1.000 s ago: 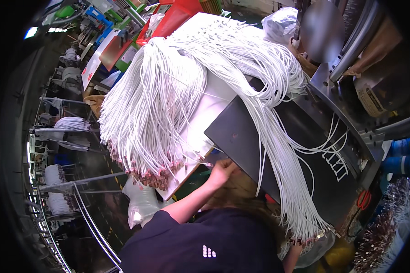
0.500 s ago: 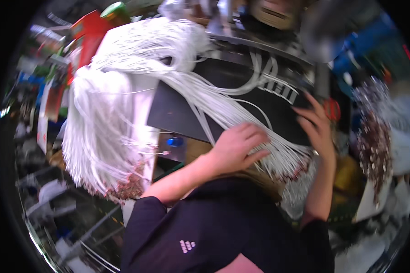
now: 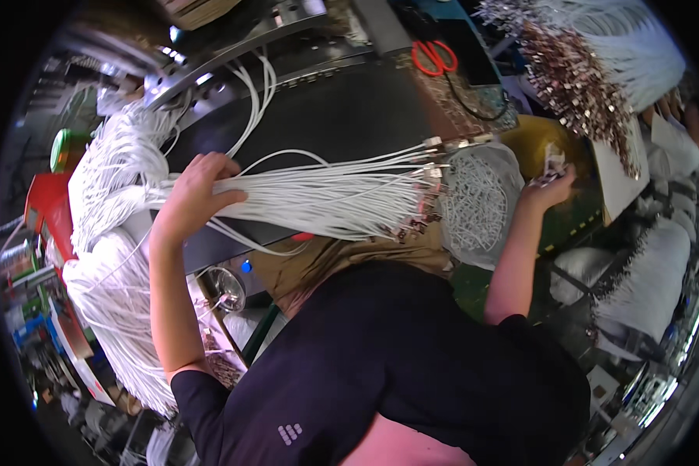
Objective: Organizing and placing bundles of white wires into a manufacturing machine fixture.
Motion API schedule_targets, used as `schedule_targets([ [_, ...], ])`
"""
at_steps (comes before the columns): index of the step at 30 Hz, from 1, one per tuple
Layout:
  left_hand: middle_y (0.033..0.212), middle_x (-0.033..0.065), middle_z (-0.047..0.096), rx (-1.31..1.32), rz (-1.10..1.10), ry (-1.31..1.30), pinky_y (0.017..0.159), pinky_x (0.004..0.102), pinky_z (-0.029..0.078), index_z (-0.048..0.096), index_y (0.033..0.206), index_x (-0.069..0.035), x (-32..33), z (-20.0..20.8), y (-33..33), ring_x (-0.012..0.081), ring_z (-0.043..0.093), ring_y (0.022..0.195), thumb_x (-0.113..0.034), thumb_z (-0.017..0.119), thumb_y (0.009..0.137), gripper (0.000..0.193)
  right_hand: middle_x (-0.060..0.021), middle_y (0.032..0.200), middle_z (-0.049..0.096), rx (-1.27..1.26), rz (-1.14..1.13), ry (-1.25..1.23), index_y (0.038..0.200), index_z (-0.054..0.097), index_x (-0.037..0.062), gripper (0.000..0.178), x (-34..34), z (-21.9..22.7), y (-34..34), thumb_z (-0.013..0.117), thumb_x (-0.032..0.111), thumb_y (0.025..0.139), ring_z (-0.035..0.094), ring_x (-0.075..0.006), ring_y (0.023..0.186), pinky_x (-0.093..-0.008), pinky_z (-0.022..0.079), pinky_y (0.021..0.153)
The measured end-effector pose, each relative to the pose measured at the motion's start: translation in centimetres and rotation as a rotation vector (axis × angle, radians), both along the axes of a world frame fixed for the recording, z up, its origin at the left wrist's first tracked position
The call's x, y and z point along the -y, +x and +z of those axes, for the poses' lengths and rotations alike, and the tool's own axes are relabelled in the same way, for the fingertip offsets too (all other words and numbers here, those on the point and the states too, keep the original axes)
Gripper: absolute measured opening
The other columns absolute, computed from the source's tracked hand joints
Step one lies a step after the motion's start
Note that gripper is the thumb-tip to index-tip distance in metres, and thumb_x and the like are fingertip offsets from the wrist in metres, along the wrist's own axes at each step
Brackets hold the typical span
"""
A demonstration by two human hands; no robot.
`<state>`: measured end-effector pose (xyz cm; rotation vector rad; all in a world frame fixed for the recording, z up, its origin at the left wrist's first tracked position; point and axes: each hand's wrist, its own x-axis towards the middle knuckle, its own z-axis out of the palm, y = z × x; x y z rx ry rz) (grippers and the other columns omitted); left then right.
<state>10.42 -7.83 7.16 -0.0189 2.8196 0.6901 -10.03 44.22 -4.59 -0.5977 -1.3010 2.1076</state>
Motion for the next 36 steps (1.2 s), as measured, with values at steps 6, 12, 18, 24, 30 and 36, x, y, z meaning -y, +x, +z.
schedule_targets([
  [6,0.087,0.0069,0.065,0.095,0.203,0.303,0.075,0.0290,0.045,0.064,0.095,0.000,1.1,-1.6,-3.1,0.0149,0.058,0.083,-0.017,0.073,0.085,0.022,-0.0165,0.098,0.071,0.441,0.848,1.110,0.104,0.068,0.0016,0.036,-5.3,-25.4,9.4,0.054,0.033,0.097,0.067,-0.0228,0.086,-0.0373,0.051,0.074],
  [12,0.083,0.0048,0.066,-0.366,0.472,0.397,0.070,0.0296,0.045,0.066,0.095,0.000,3.0,-0.9,-0.7,0.0116,0.058,0.078,-0.018,0.073,0.085,0.022,-0.0151,0.104,0.071,0.323,0.547,0.851,0.108,0.069,0.0003,0.025,1.2,-11.5,6.9,0.060,0.022,0.097,0.069,-0.0235,0.086,-0.0348,0.052,0.077],
  [18,0.077,0.0168,0.067,0.012,-0.059,-0.098,0.068,0.0374,0.051,0.070,0.102,-0.004,-9.2,-1.8,-3.6,0.0263,0.064,0.068,-0.032,0.075,0.084,0.034,-0.0167,0.121,0.062,-0.621,0.884,1.488,0.129,0.059,0.0082,0.054,17.7,10.9,7.2,0.075,0.020,0.079,0.060,-0.0286,0.113,-0.0386,0.046,0.099],
  [24,0.074,0.0168,0.063,-0.312,0.189,0.449,0.069,0.0382,0.049,0.068,0.102,-0.002,-6.0,1.9,-3.8,0.0262,0.060,0.068,-0.028,0.066,0.092,0.028,-0.0132,0.121,0.064,-0.334,1.446,1.498,0.128,0.060,0.0113,0.054,25.7,14.7,5.9,0.075,0.025,0.078,0.058,-0.0270,0.117,-0.0462,0.044,0.098],
  [30,0.073,0.0154,0.061,-0.183,0.246,0.189,0.070,0.0348,0.048,0.068,0.103,-0.001,0.7,-2.6,-0.2,0.0249,0.057,0.068,-0.024,0.060,0.097,0.025,-0.0117,0.106,0.068,-0.718,1.125,2.055,0.124,0.062,0.0136,0.039,27.0,13.3,3.6,0.066,0.024,0.087,0.064,-0.0292,0.103,-0.0451,0.049,0.088],
  [36,0.074,0.0168,0.061,-0.328,0.495,0.251,0.066,0.0373,0.047,0.067,0.096,0.001,1.2,-1.3,-0.3,0.0252,0.056,0.066,-0.024,0.059,0.097,0.026,-0.0125,0.102,0.068,-0.567,1.301,1.519,0.126,0.062,0.0146,0.036,26.5,6.6,2.8,0.061,0.018,0.090,0.065,-0.0316,0.098,-0.0449,0.050,0.086],
])
